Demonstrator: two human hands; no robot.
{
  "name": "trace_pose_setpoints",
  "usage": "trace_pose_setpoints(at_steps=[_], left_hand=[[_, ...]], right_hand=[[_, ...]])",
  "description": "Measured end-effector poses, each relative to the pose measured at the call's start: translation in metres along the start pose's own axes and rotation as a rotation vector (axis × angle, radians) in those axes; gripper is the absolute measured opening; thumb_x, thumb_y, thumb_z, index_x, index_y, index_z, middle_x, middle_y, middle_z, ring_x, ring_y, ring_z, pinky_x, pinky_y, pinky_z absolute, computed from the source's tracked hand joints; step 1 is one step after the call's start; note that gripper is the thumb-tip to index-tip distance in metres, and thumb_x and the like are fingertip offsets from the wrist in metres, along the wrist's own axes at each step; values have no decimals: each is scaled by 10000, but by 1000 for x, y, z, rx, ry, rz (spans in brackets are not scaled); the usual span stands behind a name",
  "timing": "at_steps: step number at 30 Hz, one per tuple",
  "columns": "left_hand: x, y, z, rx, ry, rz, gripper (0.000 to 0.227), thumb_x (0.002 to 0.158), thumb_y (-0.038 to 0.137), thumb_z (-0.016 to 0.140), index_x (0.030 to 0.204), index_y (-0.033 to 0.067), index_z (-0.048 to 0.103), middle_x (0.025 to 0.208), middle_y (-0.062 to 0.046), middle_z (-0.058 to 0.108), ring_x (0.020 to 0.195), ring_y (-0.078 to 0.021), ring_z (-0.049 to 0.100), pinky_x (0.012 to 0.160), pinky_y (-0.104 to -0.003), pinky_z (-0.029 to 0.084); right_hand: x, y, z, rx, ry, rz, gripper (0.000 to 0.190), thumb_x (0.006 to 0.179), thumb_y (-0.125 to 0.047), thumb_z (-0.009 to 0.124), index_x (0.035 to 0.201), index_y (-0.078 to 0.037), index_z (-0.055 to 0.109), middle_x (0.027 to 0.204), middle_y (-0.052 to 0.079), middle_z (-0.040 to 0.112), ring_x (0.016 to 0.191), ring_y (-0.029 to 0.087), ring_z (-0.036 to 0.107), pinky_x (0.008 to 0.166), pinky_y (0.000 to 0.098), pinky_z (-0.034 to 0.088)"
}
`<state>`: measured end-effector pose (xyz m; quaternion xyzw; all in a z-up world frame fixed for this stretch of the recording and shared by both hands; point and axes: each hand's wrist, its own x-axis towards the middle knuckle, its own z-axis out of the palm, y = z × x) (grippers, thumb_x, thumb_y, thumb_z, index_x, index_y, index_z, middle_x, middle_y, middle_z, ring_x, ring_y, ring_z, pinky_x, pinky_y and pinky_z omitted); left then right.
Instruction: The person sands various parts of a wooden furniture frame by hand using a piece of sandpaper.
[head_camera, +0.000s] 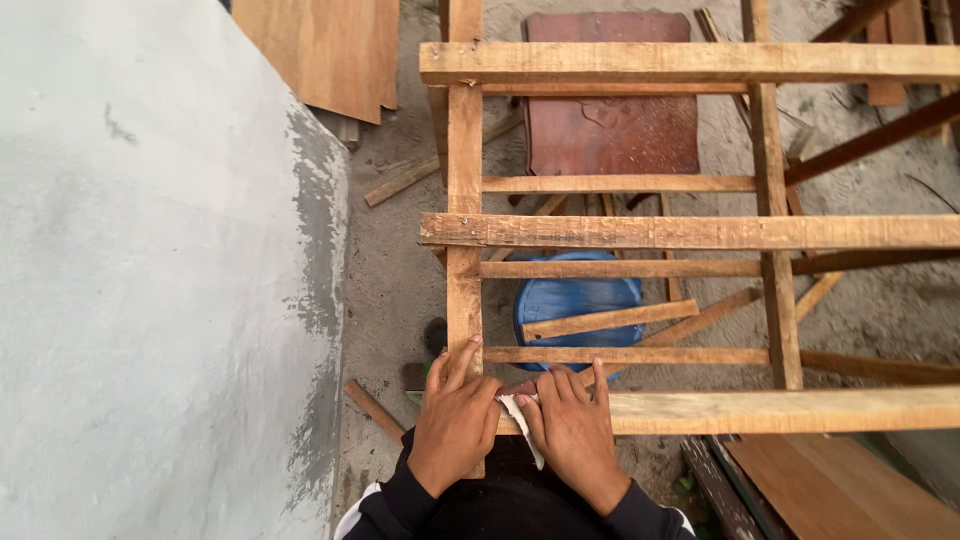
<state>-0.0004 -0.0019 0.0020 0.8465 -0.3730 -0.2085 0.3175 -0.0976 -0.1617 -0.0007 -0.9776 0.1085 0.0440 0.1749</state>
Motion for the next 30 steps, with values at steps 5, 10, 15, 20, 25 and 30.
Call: trace_pose_setpoints(at_steps=[5, 10, 15, 20, 25, 30], left_hand=[[3, 3, 6, 61, -11, -51, 170, 933, 121, 555, 938, 30, 698, 960, -173, 754, 1491, -311, 360, 1188, -621, 196], [1, 13, 28, 105, 90, -161, 223, 974, 191, 536, 952, 66, 719, 1161, -173, 743, 1499, -326, 348, 1208, -624, 139], [9, 61, 74, 174, 477, -70, 313, 1026, 244, 526, 1159, 31, 713, 1237, -150, 737, 1458, -331, 430, 1201, -561, 217], [23, 80, 100, 214, 582, -230, 295, 1007, 291, 575, 939, 86, 775, 981, -82, 778, 1100, -284, 674, 1065, -464, 385], [20, 78, 97, 239, 543, -242, 347, 993, 296, 597, 768, 76, 741, 827, -64, 742, 838, -252, 688, 946, -433, 441], [20, 81, 94, 239, 488, -265, 359, 1002, 285, 580, 755, 75, 735, 780, -70, 733, 775, -262, 673, 945, -429, 439]], right_hand=[[-1, 16, -10, 18, -46, -38, 329, 997, -390, 519, 1003, -79, 627, 982, 83, 648, 1013, 269, 627, 1151, 620, 249], [-8, 62, -27, -104, -188, -11, 296, 1014, -399, 492, 1047, -132, 615, 968, 50, 644, 984, 228, 636, 1188, 645, 231], [-25, 104, -41, -77, -25, -148, 280, 1011, -353, 504, 1031, -95, 612, 1003, 85, 637, 1009, 282, 635, 1150, 654, 264], [-29, 115, -31, 114, 44, -288, 266, 1057, -283, 460, 1163, -126, 646, 1147, 69, 664, 1115, 276, 647, 1139, 672, 275], [-26, 99, -17, 126, 15, -291, 498, 984, -380, 507, 1342, -46, 596, 1153, 147, 656, 1092, 347, 641, 1077, 657, 343], [-28, 107, -32, 25, -113, -230, 467, 1010, -488, 503, 1212, -86, 629, 1111, 155, 679, 1129, 358, 639, 1079, 661, 357]])
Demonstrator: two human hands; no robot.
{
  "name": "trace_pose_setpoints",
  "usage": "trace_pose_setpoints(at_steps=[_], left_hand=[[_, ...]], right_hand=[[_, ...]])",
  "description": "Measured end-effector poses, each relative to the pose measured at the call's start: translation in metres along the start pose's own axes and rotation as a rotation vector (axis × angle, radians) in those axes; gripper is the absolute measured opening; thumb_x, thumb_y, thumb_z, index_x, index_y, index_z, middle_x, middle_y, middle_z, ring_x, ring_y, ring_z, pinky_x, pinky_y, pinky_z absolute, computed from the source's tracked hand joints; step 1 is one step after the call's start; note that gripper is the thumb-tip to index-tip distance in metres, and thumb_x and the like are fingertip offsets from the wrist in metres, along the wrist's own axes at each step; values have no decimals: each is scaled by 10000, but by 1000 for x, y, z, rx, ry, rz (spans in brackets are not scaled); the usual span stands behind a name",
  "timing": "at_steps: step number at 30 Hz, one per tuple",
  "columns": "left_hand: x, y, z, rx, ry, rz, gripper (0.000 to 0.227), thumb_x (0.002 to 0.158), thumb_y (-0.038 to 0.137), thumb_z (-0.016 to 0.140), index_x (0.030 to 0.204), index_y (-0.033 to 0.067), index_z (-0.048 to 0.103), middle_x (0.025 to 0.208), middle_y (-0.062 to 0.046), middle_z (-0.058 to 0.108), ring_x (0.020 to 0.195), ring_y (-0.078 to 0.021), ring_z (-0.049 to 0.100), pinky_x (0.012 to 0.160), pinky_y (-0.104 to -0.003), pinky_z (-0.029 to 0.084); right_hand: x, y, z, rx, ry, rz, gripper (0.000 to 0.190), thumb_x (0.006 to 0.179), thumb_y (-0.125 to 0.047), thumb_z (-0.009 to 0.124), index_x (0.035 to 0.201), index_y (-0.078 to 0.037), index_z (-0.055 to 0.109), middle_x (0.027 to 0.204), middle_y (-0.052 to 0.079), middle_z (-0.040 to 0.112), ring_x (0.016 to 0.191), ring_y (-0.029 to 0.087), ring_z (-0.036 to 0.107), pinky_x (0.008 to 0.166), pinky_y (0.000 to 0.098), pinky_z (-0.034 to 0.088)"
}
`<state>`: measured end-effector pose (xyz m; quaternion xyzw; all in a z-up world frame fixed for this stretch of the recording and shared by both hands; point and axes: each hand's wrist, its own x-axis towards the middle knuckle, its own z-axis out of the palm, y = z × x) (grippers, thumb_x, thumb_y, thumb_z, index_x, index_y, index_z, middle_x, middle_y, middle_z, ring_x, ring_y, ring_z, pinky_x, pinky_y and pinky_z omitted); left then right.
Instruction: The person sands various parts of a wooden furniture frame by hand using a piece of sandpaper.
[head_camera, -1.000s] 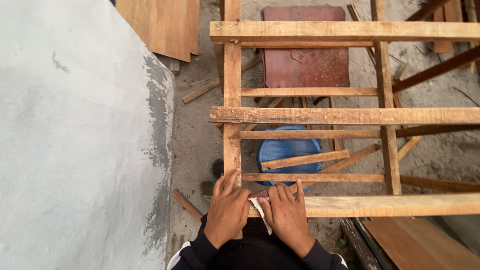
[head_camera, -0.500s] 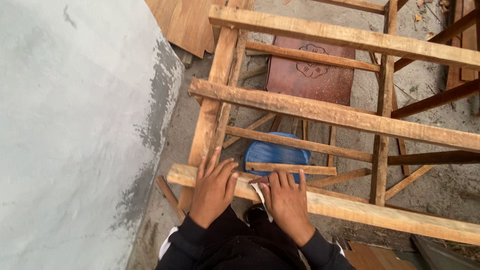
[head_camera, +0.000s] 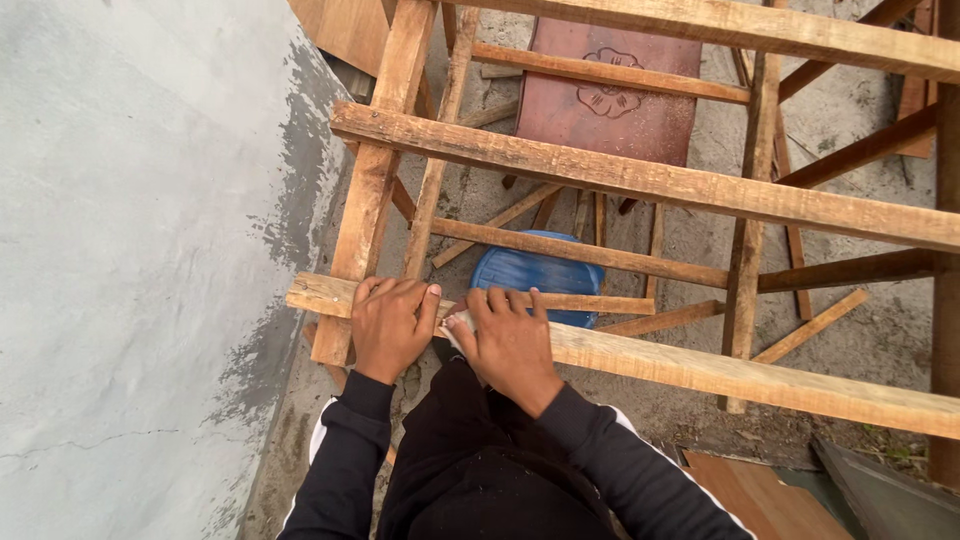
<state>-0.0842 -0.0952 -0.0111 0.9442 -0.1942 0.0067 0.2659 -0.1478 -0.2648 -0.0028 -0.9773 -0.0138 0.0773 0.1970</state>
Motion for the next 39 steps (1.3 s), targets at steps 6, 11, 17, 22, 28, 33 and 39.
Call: trace_pose_setpoints(at_steps=[6, 11, 17, 22, 28, 33, 39], left_hand=[[9, 1, 1, 6, 76, 72, 338, 990, 280, 571, 783, 82, 750, 791, -77, 734, 778, -270, 672, 934, -434, 441], [2, 1, -7, -13, -44, 20, 340, 1028, 293, 551, 875, 72, 759, 898, -77, 757, 921, -262, 688, 1023, -444, 430], [1, -8, -7, -148, -97, 97, 345, 1064, 270, 475, 1162, 73, 741, 1275, -105, 726, 1375, -314, 522, 1163, -532, 293], [-4, 5, 12, -148, -178, 204, 408, 1082, 317, 431, 1278, 67, 688, 1380, -117, 670, 1460, -333, 437, 1216, -591, 189], [-10, 41, 23, -133, -206, 145, 456, 1079, 369, 440, 1324, 53, 659, 1375, -121, 657, 1528, -319, 323, 1221, -629, 80], [-6, 75, 38, -111, -177, 154, 428, 1047, 371, 454, 1249, 86, 701, 1358, -96, 669, 1532, -320, 292, 1202, -672, 18], [-17, 125, 70, -187, -180, 114, 453, 1086, 369, 415, 1303, 75, 682, 1382, -92, 665, 1538, -281, 326, 1238, -634, 86]], right_hand=[[-18, 32, -19, -123, 170, -1, 484, 1019, -498, 459, 1161, -76, 650, 1125, 168, 696, 1150, 360, 631, 1081, 668, 344], [-6, 6, 11, -85, 22, 53, 475, 1033, -477, 406, 1159, -88, 647, 1132, 167, 681, 1206, 344, 596, 1102, 680, 310], [-28, 33, -5, -213, 17, 78, 480, 1057, -497, 363, 1159, -110, 629, 1210, 156, 676, 1322, 339, 540, 1166, 660, 224], [-32, 35, 2, -225, 169, 69, 509, 1058, -493, 334, 1183, -110, 645, 1232, 155, 678, 1320, 341, 523, 1144, 661, 200], [-43, 40, -1, -159, 131, 106, 429, 1072, -448, 344, 1120, -163, 661, 1232, 118, 686, 1360, 327, 523, 1184, 690, 191], [-76, 97, -41, -257, 165, 180, 463, 1045, -449, 339, 1156, -134, 659, 1192, 112, 698, 1310, 342, 546, 1146, 702, 209], [-70, 105, -29, -113, 127, 107, 491, 1079, -431, 295, 1166, -107, 653, 1234, 126, 699, 1360, 343, 530, 1173, 700, 185]])
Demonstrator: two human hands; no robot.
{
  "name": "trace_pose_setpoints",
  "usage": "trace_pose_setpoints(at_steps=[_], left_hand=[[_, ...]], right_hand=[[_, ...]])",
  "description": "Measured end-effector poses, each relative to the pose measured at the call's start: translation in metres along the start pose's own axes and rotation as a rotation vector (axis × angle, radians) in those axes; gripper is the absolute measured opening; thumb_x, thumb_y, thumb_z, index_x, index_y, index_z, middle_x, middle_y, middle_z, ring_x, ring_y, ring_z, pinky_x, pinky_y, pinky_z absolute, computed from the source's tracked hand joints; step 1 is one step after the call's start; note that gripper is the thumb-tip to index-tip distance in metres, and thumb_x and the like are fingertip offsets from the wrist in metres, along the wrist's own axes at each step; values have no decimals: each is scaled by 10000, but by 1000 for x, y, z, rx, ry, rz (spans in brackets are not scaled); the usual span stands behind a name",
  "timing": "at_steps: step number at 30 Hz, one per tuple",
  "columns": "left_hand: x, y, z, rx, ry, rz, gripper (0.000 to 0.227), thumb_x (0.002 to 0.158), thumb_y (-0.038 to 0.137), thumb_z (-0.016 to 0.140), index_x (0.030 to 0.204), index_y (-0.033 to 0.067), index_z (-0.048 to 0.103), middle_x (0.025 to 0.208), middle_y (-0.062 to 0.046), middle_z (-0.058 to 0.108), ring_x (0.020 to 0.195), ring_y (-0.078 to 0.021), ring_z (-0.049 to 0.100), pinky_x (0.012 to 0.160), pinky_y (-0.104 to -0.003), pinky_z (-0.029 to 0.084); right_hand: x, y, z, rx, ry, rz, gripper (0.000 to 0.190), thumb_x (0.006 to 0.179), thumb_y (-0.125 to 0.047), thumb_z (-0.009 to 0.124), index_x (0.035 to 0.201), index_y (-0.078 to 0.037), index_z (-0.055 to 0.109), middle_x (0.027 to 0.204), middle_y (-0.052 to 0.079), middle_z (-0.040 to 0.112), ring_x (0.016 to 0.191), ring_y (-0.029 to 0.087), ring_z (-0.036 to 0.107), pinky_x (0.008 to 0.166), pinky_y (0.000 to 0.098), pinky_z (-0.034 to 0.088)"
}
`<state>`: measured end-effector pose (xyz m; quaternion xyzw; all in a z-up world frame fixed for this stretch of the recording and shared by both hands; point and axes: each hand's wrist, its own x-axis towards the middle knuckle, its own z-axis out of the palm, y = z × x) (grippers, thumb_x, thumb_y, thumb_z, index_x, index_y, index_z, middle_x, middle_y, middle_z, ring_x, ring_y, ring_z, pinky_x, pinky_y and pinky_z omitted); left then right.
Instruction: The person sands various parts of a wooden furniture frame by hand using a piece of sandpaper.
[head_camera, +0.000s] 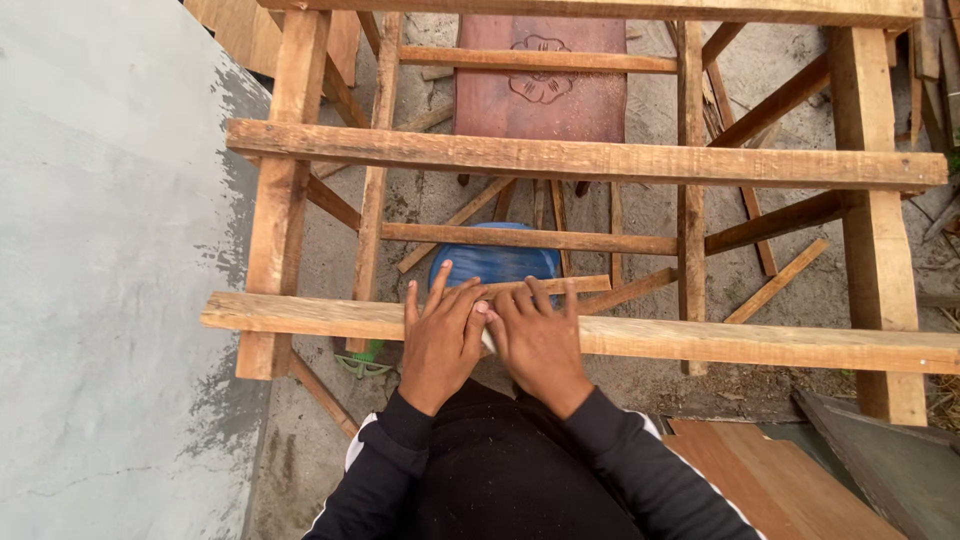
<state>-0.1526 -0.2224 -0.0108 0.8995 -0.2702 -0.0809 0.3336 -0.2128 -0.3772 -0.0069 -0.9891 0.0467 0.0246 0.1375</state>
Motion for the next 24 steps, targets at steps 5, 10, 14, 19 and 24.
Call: trace_pose_setpoints(at_steps=[5, 10, 14, 19, 24], left_hand=[[2, 26, 25, 117, 9, 48, 463, 1073, 408, 415, 1273, 94, 691, 1370, -97, 667, 1499, -306, 368, 1214, -617, 103], [18, 28, 27, 210, -24, 23, 416, 1042, 398, 462, 1184, 141, 757, 1272, -126, 709, 1390, -366, 443, 1133, -607, 225], [13, 34, 24, 234, 40, 19, 392, 1053, 367, 524, 956, 78, 770, 1013, -102, 765, 1139, -316, 653, 1058, -489, 401], [14, 44, 24, 249, 134, 33, 358, 1045, 309, 553, 893, 70, 773, 889, -86, 753, 803, -296, 653, 932, -440, 441], [15, 43, 29, 262, 128, -41, 362, 1036, 301, 563, 860, 80, 788, 819, -84, 749, 732, -293, 637, 847, -426, 441]], right_hand=[[-31, 72, -41, -86, -166, 192, 505, 1045, -429, 242, 1109, -159, 664, 1165, 133, 715, 1389, 346, 503, 1184, 721, 116], [-29, 82, -18, -77, 11, -37, 555, 1111, -468, 251, 1147, -75, 642, 1252, 209, 693, 1351, 379, 535, 1181, 717, 116], [-40, 109, -15, -47, -8, -82, 540, 1112, -431, 218, 1150, -85, 631, 1201, 165, 704, 1342, 381, 541, 1199, 725, 131], [-74, 184, -65, -138, -127, 100, 534, 1085, -469, 227, 1065, -116, 627, 1183, 156, 710, 1396, 394, 491, 1170, 725, 128], [-50, 143, -29, -68, -66, 24, 545, 1086, -470, 235, 1109, -119, 651, 1191, 164, 707, 1321, 369, 528, 1153, 714, 132]])
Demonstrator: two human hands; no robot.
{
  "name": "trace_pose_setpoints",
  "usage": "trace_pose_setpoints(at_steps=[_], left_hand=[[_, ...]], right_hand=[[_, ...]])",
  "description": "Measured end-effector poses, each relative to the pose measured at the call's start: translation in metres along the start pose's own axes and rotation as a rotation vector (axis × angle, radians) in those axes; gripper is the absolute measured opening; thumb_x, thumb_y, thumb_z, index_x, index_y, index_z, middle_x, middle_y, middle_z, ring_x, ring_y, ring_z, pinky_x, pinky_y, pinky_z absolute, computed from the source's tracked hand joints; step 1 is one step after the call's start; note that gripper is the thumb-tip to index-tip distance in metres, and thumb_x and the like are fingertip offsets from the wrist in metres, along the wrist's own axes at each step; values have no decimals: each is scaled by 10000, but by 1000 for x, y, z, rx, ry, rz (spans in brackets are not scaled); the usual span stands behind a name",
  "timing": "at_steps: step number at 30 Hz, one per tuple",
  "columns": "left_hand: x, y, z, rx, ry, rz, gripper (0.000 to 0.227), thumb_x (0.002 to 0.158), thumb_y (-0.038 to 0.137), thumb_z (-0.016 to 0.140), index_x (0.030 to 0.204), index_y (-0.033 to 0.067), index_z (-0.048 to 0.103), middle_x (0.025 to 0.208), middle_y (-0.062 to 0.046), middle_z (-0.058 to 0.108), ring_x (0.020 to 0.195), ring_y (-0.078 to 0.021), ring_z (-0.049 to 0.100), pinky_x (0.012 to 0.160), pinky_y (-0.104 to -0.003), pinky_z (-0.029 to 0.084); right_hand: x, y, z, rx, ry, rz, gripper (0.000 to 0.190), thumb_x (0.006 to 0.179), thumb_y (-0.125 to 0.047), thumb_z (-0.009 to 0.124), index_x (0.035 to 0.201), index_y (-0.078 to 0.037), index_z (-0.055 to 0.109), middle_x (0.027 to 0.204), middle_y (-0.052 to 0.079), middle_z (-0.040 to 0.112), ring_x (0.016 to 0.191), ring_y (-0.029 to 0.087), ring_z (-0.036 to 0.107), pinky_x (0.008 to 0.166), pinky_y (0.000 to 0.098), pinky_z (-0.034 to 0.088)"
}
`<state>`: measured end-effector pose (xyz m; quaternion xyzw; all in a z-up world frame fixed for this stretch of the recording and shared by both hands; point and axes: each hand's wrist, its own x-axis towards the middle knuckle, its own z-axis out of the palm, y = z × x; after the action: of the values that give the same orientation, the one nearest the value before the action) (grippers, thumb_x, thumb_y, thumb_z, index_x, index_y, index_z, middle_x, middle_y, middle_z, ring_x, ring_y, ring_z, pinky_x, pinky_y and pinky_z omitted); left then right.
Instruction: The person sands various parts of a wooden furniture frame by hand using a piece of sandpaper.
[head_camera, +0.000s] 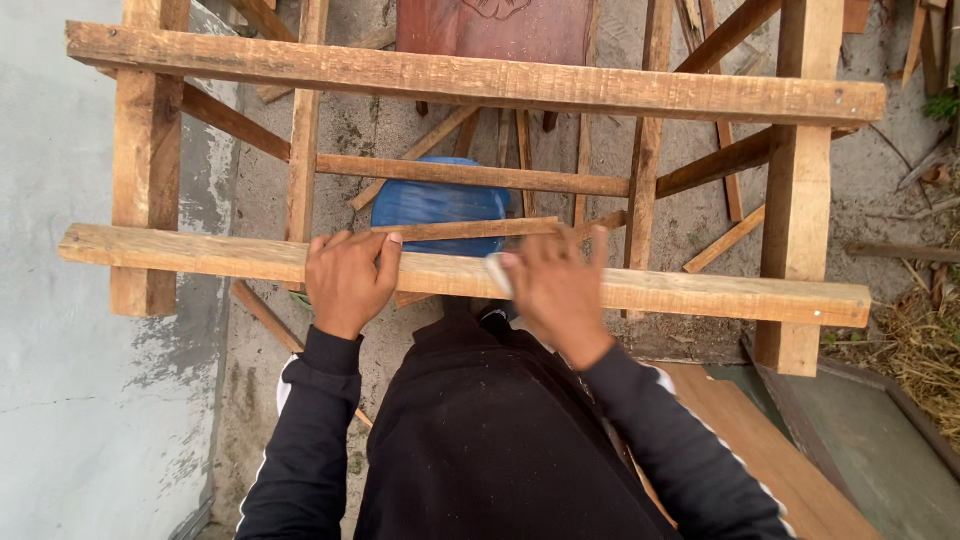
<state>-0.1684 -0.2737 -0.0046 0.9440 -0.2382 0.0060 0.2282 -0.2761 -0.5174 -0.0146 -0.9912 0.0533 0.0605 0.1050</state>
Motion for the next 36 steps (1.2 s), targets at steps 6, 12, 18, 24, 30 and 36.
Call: trace_pose_setpoints(at_steps=[6, 12, 18, 24, 30, 36], left_hand=[[-1, -2, 1, 31, -17, -27, 347, 1000, 319, 573, 870, 98, 806, 779, -115, 739, 746, -302, 663, 839, -444, 452], [4, -2, 0, -85, 88, 24, 352, 985, 302, 554, 933, 59, 804, 912, -126, 780, 832, -298, 707, 854, -441, 472], [0, -10, 4, -141, 15, 14, 395, 996, 312, 546, 871, 28, 791, 918, -123, 789, 801, -282, 706, 869, -430, 469], [2, -8, -2, -101, 45, 55, 393, 992, 325, 553, 884, 29, 788, 892, -114, 777, 808, -277, 693, 865, -430, 454], [5, 7, 4, -61, -186, -27, 398, 1013, 356, 475, 1046, 68, 748, 1123, -145, 734, 1355, -372, 498, 1137, -669, 192], [6, 95, 56, -146, -311, 67, 429, 1050, 397, 436, 1186, 73, 681, 1336, -164, 644, 1501, -345, 310, 1176, -733, 29]], right_hand=[[-6, 0, -7, 104, -66, -22, 532, 1087, -419, 229, 1127, -150, 686, 1128, 108, 730, 1319, 331, 563, 1239, 702, 148], [-11, 24, -32, -82, -98, 183, 541, 1060, -480, 240, 1057, -169, 682, 1190, 116, 717, 1343, 342, 524, 1186, 681, 190], [10, -24, 17, -58, -216, 148, 609, 1058, -511, 134, 1109, -185, 646, 1243, 75, 707, 1395, 265, 526, 1277, 633, 183], [-11, 36, -3, -138, -217, 186, 646, 1019, -521, 103, 1125, -220, 664, 1293, 66, 685, 1433, 278, 445, 1248, 651, 98], [-23, 64, -34, -92, -272, 367, 637, 1033, -510, 104, 1102, -241, 677, 1275, 11, 719, 1517, 245, 416, 1327, 607, 96], [-19, 59, -9, 48, -124, 106, 555, 1044, -469, 210, 1105, -157, 664, 1260, 107, 679, 1417, 288, 453, 1226, 600, 189]])
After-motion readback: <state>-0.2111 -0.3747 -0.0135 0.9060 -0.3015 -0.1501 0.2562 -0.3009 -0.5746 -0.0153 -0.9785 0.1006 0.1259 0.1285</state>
